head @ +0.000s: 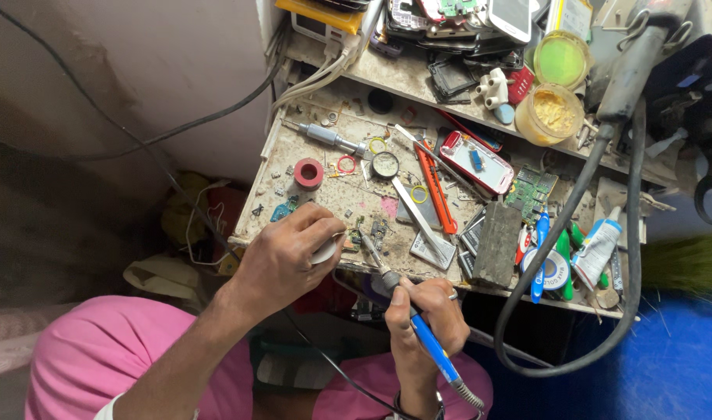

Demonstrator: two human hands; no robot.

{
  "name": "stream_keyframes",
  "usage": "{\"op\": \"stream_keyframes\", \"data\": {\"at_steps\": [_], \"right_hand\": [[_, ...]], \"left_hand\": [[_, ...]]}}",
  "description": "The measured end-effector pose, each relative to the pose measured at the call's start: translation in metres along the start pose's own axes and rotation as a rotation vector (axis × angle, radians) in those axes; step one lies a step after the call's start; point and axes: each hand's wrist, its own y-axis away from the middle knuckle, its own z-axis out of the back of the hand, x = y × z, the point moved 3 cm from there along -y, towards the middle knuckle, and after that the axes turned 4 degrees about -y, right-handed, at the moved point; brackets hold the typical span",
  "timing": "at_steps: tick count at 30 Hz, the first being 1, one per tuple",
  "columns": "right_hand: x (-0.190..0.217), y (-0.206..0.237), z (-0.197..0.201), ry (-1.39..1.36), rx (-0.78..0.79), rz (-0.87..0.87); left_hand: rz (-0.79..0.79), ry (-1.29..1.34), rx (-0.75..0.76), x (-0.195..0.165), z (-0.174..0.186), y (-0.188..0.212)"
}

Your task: The person uses a soldering iron and solder wire to work on a small green circuit board. They hold the board with one hand and apply the soldering iron with the other, occasionally adjusting the board's position.

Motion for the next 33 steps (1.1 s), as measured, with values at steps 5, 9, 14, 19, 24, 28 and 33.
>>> {"op": "stream_keyframes", "data": {"at_steps": [5, 9, 14, 19, 24, 28, 33], "right_hand": [[-0.001, 0.001, 0.000, -0.009, 0.001, -0.004], [-0.003, 0.003, 0.000, -0.018, -0.003, -0.007], [-0.009, 0.009, 0.000, -0.123, -0.069, -0.074], [-0.008, 0.007, -0.004, -0.151, -0.148, -0.076], [-0.004, 0.004, -0.005, -0.153, -0.160, -0.089], [0.000, 0.002, -0.007, -0.144, -0.161, -0.067], [0.002, 0.000, -0.008, -0.118, -0.143, -0.050]], "left_hand": [[-0.002, -0.005, -0.011, 0.000, -0.001, 0.001], [0.002, 0.010, -0.006, 0.001, -0.001, 0.000], [0.007, 0.028, -0.012, 0.000, 0.001, 0.001], [0.017, 0.072, -0.049, 0.003, 0.010, -0.006], [-0.003, 0.057, -0.068, 0.002, 0.016, -0.011], [-0.026, 0.005, -0.066, -0.002, 0.016, -0.013], [-0.019, -0.009, -0.043, -0.004, 0.016, -0.014]]}}
